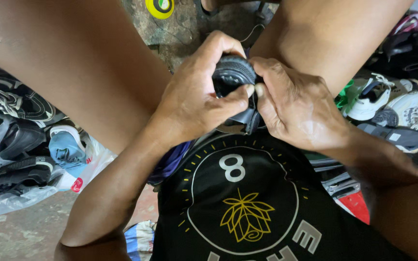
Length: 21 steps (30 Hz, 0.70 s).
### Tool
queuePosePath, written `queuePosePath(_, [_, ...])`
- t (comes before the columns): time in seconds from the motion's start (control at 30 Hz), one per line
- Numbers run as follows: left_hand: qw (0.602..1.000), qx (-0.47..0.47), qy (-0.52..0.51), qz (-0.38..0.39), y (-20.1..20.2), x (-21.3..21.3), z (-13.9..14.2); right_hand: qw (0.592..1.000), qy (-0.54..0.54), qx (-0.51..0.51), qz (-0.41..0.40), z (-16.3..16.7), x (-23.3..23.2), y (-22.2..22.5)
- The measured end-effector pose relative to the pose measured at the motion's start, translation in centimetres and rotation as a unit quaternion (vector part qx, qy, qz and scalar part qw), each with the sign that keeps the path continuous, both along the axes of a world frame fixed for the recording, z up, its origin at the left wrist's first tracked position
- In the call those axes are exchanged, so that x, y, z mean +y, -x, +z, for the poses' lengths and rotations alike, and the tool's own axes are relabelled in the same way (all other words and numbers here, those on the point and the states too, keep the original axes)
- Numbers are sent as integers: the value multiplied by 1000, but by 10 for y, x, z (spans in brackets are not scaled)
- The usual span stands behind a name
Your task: The person sits on the floor holding a black sandal and a rubber sole. They align the sole to the sandal's base, press and fit the edges together around the shoe, then use a hammer to tap and secure the sole in place.
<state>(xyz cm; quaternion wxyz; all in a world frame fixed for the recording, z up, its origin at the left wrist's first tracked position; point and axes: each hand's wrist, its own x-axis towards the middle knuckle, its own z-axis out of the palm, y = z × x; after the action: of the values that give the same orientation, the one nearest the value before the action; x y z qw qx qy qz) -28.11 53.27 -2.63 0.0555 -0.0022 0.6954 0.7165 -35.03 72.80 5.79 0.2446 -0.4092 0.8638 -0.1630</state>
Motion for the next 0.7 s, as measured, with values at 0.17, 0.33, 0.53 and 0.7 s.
queuePosePath(0.17, [1000,0,-3,-5,1,-3,1,997,40,-65,30,-1,7,18])
queuePosePath(0.33, [1000,-9,2,-19,-4,-4,2,986,45,-159,-35,2,11,20])
queuePosePath(0.53, [998,47,36,5,-3,1,1,980,86,-172,-58,5,11,15])
queuePosePath(0.7, [999,42,6,-31,-2,-2,0,955,57,-262,-124,7,16,17])
